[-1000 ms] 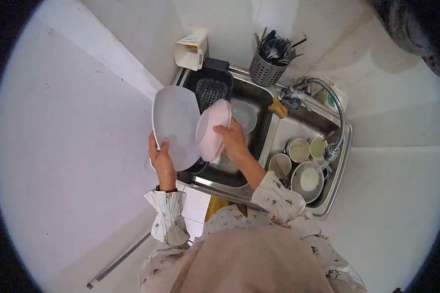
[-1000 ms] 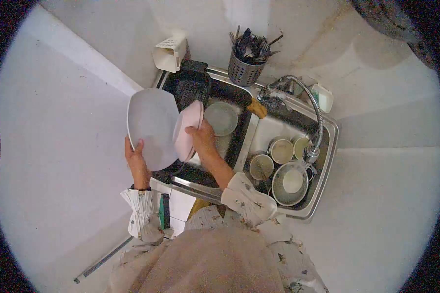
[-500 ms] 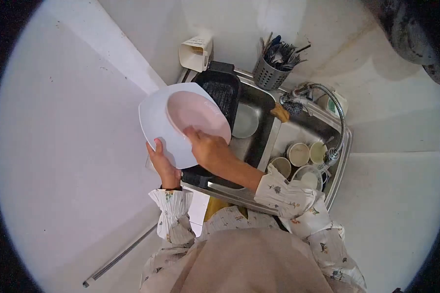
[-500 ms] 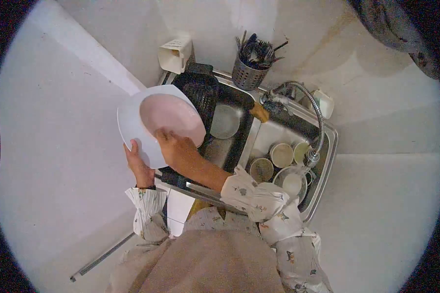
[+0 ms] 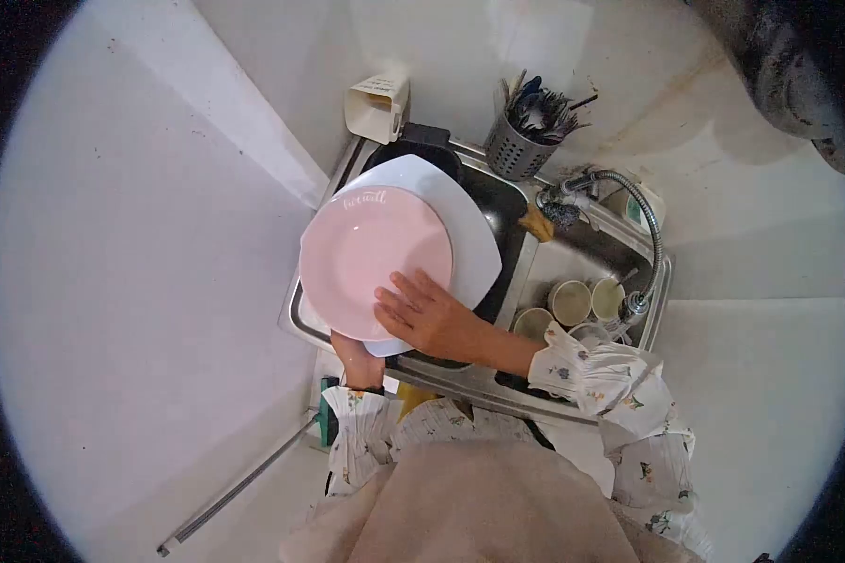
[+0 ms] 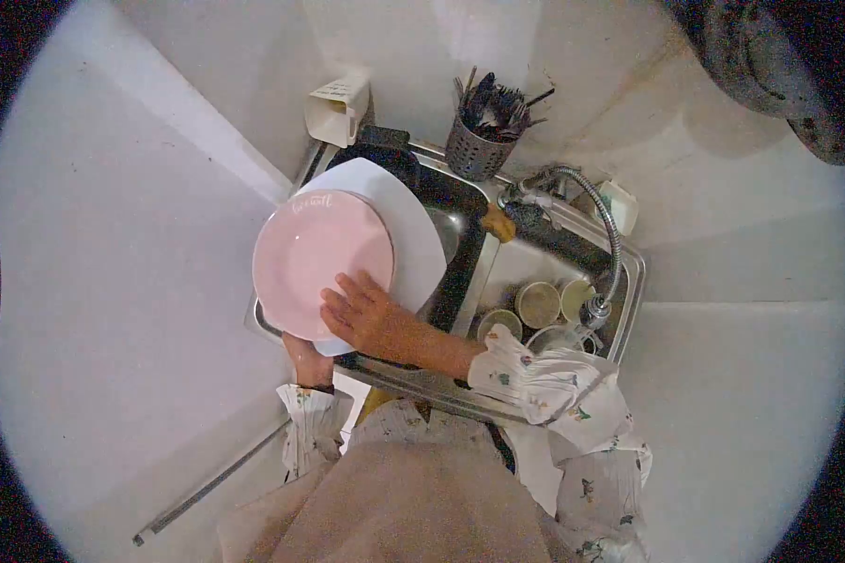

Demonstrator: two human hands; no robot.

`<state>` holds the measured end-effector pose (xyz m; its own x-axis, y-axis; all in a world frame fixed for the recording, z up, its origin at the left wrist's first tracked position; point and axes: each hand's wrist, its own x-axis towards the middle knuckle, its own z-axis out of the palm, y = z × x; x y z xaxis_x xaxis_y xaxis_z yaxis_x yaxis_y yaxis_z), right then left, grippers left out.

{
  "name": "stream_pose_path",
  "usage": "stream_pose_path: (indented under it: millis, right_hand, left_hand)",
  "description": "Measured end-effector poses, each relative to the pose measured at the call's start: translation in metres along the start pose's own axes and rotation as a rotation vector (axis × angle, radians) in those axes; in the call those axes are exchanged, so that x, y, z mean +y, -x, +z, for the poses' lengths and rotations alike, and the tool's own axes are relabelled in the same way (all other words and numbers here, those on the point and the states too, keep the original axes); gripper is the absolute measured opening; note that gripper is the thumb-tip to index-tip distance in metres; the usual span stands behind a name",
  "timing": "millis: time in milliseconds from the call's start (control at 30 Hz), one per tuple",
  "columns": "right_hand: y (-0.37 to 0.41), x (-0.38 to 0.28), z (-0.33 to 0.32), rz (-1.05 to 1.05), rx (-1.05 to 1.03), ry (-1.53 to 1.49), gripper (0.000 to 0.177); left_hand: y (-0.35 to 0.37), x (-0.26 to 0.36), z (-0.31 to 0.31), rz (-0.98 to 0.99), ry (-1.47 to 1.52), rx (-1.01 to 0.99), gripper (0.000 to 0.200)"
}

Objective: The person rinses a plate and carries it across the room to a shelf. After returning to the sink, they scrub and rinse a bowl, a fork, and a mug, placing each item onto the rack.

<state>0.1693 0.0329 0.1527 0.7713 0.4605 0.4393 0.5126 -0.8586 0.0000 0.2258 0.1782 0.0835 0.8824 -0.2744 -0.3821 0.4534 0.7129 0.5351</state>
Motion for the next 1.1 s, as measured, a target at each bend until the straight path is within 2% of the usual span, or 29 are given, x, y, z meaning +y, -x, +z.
stream_pose_path:
  millis: [167, 200, 333, 467, 533, 600, 633, 700, 733, 800, 833, 900, 933, 1067, 1100]
  right_hand:
    - [0.021, -0.002, -0.011, 0.081, -0.122, -0.014, 0.039]
    - [0.026, -0.001, -0.016, 0.117, -0.181, -0.013, 0.04]
    - [0.037, 0.004, -0.019, 0.104, -0.198, 0.024, 0.042]
    - [0.042, 0.007, -0.018, 0.134, -0.247, -0.017, 0.044]
    - [0.038, 0.009, -0.026, 0.143, -0.293, 0.0, 0.046]
    - [0.033, 0.009, -0.041, 0.243, -0.336, -0.161, 0.059]
    - [0.031, 0.012, -0.046, 0.255, -0.342, -0.16, 0.059]
    - [0.029, 0.021, -0.056, 0.296, -0.246, -0.208, 0.075]
    - [0.027, 0.027, -0.063, 0.308, -0.252, -0.203, 0.075]
    - [0.039, 0.035, -0.079, 0.857, -0.058, 0.054, 0.089]
    - [0.047, 0.041, -0.08, 0.859, -0.051, 0.063, 0.089]
    - [0.071, 0.053, -0.073, 1.285, 0.346, -0.737, 0.1]
    - [0.08, 0.058, -0.069, 1.4, 0.279, -0.94, 0.107]
    - [0.094, 0.041, -0.077, 1.445, 0.296, -1.024, 0.103]
    - [0.1, 0.035, -0.077, 1.474, 0.335, -1.02, 0.096]
  left_hand:
    - [-0.007, 0.001, -0.011, -0.106, 0.068, -0.039, 0.04]
    - [-0.005, 0.0, -0.008, -0.068, 0.003, -0.044, 0.043]
    - [-0.004, -0.003, 0.0, -0.012, -0.123, -0.113, 0.047]
    - [-0.01, -0.003, 0.003, -0.141, 0.001, -0.075, 0.044]
    - [-0.017, -0.005, 0.0, -0.144, -0.019, -0.141, 0.047]
    - [-0.019, -0.007, 0.002, -0.175, -0.01, -0.133, 0.047]
    - [-0.021, -0.007, 0.004, -0.199, -0.001, -0.12, 0.048]
    - [-0.023, -0.004, 0.014, -0.203, -0.03, -0.098, 0.049]
    - [-0.024, -0.004, 0.017, -0.198, -0.053, -0.073, 0.05]
    - [-0.014, -0.01, 0.01, -0.195, -0.065, -0.12, 0.05]
    - [-0.011, -0.012, 0.007, -0.198, -0.08, -0.157, 0.049]
    - [0.001, -0.014, 0.005, -0.223, -0.096, -0.186, 0.049]
    - [0.002, -0.014, 0.005, -0.264, -0.103, -0.199, 0.048]
    - [0.013, -0.013, 0.011, -0.286, -0.141, -0.237, 0.047]
    - [0.013, -0.015, 0.006, -0.297, -0.155, -0.252, 0.047]
